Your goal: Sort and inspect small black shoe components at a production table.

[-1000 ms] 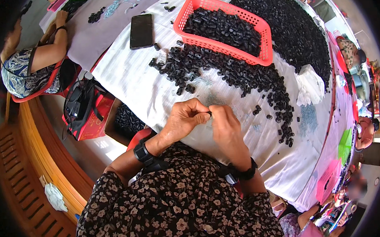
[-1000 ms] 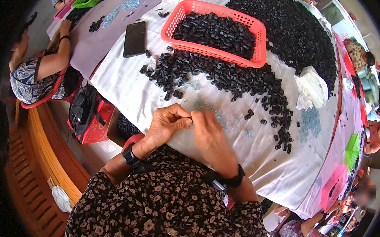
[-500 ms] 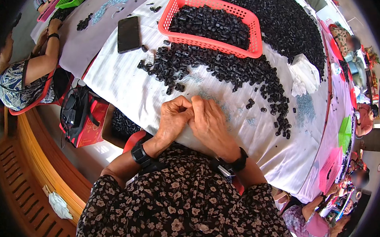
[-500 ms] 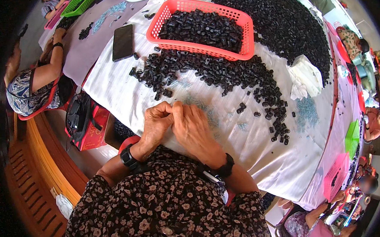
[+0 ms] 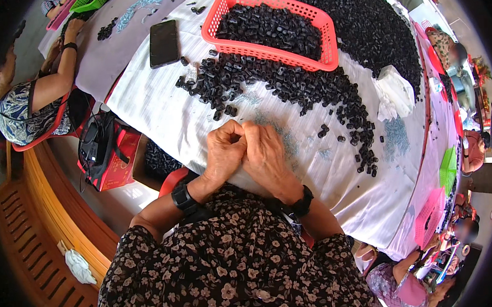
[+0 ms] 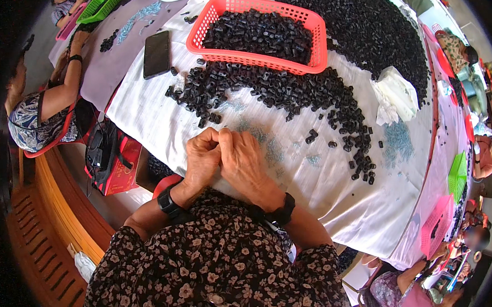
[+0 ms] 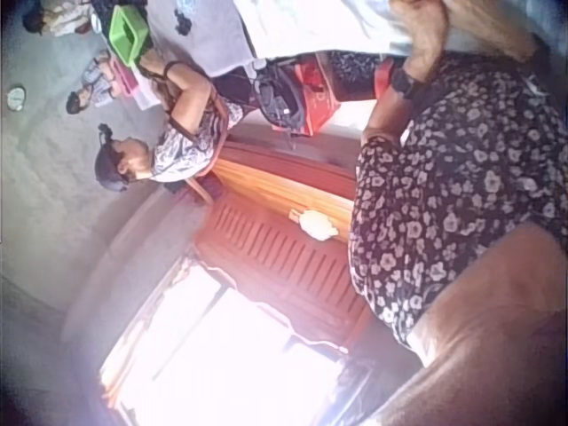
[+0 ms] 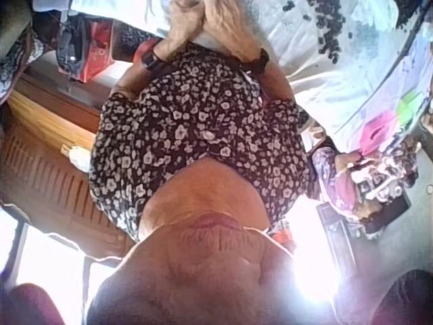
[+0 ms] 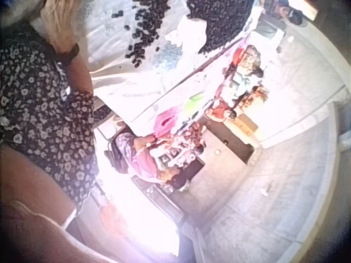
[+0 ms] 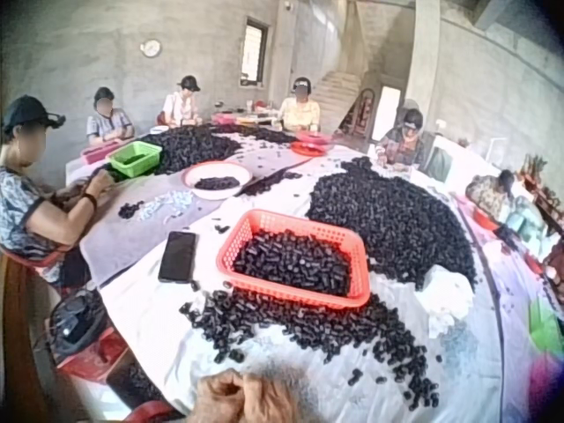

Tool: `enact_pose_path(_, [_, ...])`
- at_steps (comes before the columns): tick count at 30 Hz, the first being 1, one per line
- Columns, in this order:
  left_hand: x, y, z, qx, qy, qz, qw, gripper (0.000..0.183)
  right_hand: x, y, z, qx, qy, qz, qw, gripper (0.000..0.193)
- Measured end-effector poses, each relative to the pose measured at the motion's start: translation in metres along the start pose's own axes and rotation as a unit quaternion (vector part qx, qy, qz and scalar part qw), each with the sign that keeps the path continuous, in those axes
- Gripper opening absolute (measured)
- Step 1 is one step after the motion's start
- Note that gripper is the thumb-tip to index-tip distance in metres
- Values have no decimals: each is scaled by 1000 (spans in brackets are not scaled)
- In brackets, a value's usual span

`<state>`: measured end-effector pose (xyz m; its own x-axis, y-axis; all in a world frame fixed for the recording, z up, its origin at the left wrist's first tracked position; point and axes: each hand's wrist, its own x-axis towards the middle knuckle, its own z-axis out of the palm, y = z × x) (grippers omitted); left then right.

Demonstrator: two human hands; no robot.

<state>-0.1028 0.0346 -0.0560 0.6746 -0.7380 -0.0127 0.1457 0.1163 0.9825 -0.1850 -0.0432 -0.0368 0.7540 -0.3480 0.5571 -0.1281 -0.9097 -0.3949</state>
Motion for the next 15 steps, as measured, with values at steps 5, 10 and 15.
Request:
enact_pose_path(5, [11, 14, -14, -15, -25, -77, 997, 6, 2, 7, -12, 151, -94, 114, 977, 35])
enact_pose_path(10, [31, 27, -39, 13, -7, -32, 999, 9, 4, 54, -44, -136, -39, 246, 959, 32])
enact_pose_path(15, [59, 48, -38, 28, 6, -5, 1000, 9, -1, 81, -38, -236, -30, 295, 925, 32])
